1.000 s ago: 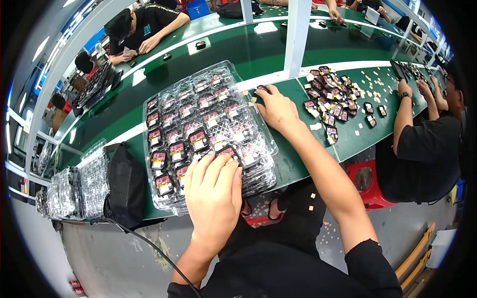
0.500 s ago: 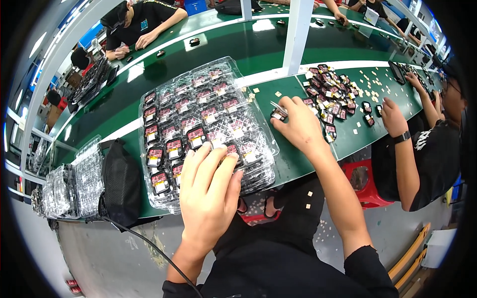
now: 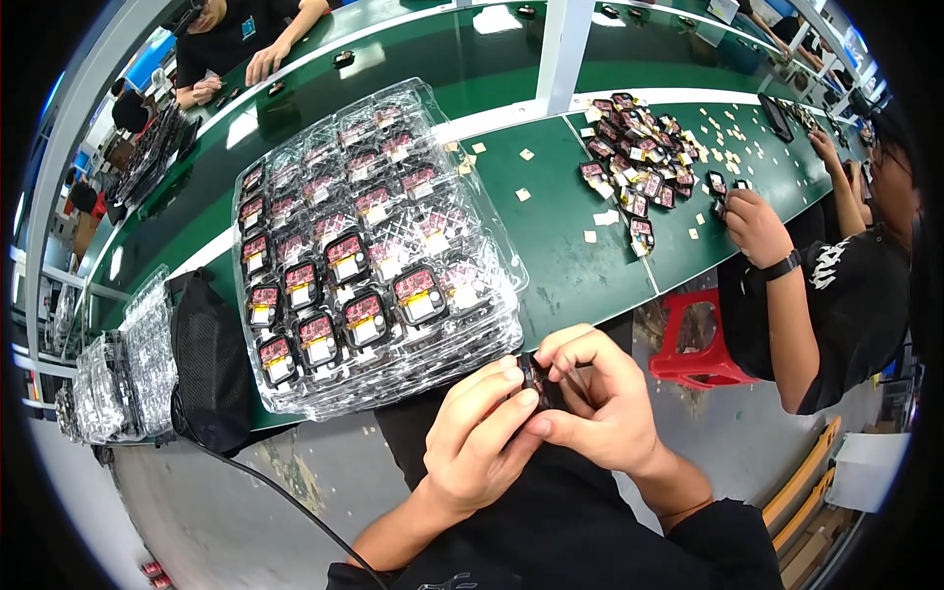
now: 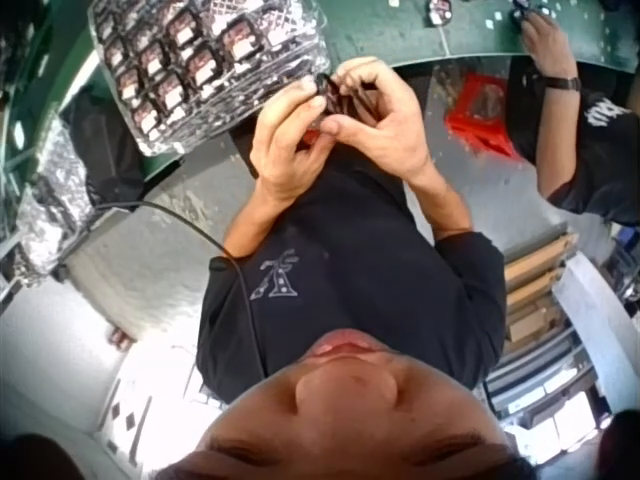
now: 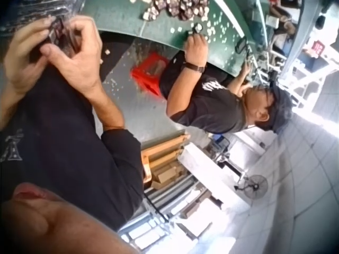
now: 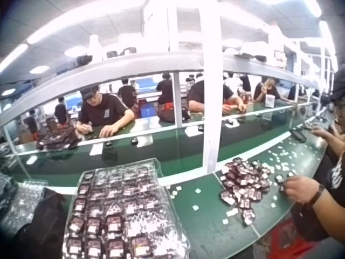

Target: The user is seen assembling electronics on a factory production line.

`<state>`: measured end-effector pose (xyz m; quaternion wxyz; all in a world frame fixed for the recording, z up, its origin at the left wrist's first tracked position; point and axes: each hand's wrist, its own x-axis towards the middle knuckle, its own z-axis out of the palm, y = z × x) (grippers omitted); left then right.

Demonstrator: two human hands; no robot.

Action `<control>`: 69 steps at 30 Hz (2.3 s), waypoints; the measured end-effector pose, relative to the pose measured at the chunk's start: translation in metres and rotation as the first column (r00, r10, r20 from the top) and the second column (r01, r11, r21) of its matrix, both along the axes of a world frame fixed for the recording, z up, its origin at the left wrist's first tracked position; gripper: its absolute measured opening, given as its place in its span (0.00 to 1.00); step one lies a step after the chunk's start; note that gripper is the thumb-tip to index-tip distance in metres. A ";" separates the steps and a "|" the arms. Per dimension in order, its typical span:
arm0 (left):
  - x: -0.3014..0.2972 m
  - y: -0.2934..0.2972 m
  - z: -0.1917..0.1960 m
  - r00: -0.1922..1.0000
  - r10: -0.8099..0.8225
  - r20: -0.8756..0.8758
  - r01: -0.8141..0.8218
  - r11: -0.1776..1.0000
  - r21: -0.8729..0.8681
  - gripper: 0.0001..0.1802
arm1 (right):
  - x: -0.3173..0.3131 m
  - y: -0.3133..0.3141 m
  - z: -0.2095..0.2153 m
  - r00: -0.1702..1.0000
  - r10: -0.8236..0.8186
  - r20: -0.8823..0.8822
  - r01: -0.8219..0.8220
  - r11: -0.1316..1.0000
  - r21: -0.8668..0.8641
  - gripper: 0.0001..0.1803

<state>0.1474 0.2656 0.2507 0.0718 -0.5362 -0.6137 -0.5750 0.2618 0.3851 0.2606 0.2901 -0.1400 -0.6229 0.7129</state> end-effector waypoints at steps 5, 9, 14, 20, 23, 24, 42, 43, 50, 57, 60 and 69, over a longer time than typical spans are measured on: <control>-0.001 -0.003 -0.008 0.999 0.019 0.029 -0.019 1.000 0.011 0.23 | -0.001 -0.009 -0.009 0.998 0.036 0.045 -0.034 0.998 -0.057 0.24; -0.001 -0.010 -0.009 0.999 0.004 0.038 -0.003 1.000 -0.024 0.26 | 0.004 -0.010 -0.009 0.990 0.112 0.086 -0.105 0.991 -0.077 0.26; 0.005 -0.023 -0.001 0.407 -0.327 0.853 0.223 0.941 0.255 0.35 | 0.009 0.001 0.002 0.995 0.010 0.104 -0.052 0.909 0.413 0.27; 0.003 -0.029 -0.008 0.276 -0.334 0.901 0.228 0.934 0.277 0.35 | 0.009 0.007 -0.008 0.967 -0.240 -0.086 0.181 0.404 0.897 0.19; 0.005 -0.029 -0.008 0.277 -0.336 0.900 0.222 0.934 0.280 0.35 | 0.010 0.009 -0.011 0.950 -0.249 -0.188 0.258 0.290 0.922 0.21; 0.005 -0.028 -0.007 0.279 -0.340 0.898 0.222 0.933 0.285 0.35 | 0.010 0.009 -0.010 0.947 -0.250 -0.202 0.266 0.259 0.928 0.21; 0.007 -0.031 -0.006 0.211 -0.333 0.919 0.231 0.931 0.284 0.35 | 0.011 0.006 -0.015 0.947 -0.239 -0.214 0.280 0.290 0.915 0.19; 0.007 -0.031 -0.006 0.211 -0.332 0.919 0.230 0.931 0.284 0.35 | 0.011 0.006 -0.015 0.953 -0.232 -0.196 0.271 0.357 0.894 0.18; 0.006 -0.031 -0.007 0.212 -0.347 0.914 0.236 0.925 0.297 0.35 | 0.006 -0.005 -0.011 0.966 -0.233 -0.111 0.242 0.666 0.706 0.15; 0.006 -0.035 -0.009 0.205 -0.327 0.923 0.226 0.933 0.280 0.34 | 0.007 -0.008 -0.004 0.952 -0.302 -0.059 0.216 0.518 0.828 0.12; 0.006 -0.036 -0.009 0.192 -0.323 0.927 0.223 0.934 0.279 0.34 | 0.008 -0.008 -0.007 0.947 -0.310 -0.087 0.215 0.407 0.888 0.15; 0.006 -0.039 -0.013 0.218 -0.339 0.915 0.232 0.929 0.288 0.34 | 0.006 -0.016 -0.009 0.945 -0.317 -0.084 0.224 0.438 0.871 0.12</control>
